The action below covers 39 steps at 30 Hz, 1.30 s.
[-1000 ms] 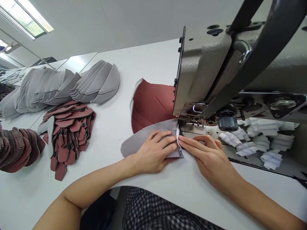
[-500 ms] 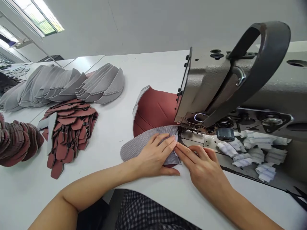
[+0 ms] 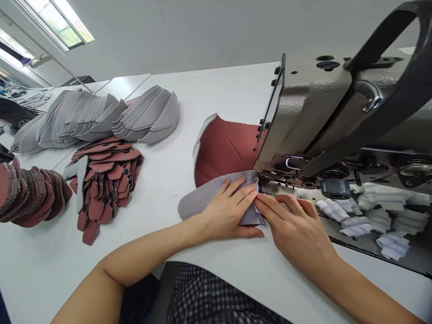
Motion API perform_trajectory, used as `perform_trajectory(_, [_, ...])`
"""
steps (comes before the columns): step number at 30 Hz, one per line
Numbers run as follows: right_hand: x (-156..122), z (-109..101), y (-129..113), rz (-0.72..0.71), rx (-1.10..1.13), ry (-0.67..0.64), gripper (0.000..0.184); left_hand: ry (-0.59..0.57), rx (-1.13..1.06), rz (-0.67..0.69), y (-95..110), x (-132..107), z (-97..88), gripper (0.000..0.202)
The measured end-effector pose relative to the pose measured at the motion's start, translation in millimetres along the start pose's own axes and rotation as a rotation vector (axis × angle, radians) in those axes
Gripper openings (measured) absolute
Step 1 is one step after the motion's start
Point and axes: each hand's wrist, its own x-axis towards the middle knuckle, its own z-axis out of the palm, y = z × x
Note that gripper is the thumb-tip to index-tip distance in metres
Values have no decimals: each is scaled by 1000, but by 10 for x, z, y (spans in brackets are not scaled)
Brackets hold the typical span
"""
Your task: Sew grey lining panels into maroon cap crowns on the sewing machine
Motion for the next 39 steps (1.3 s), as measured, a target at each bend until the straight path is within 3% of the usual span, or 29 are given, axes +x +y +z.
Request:
perform_trajectory(7, [26, 34, 136, 26, -87, -1, 40, -9, 0, 15, -105, 227, 29, 91])
perform_trajectory(29, [32, 73, 174, 28, 17, 21, 34, 7, -57, 107, -198, 155, 1, 85])
perform_trajectory(34, [17, 105, 203, 207, 267, 52, 19, 113, -56, 164, -186, 127, 7, 62])
perform_trajectory(39, [57, 130, 160, 301, 271, 25, 12, 170, 4, 221, -193, 91, 5, 34])
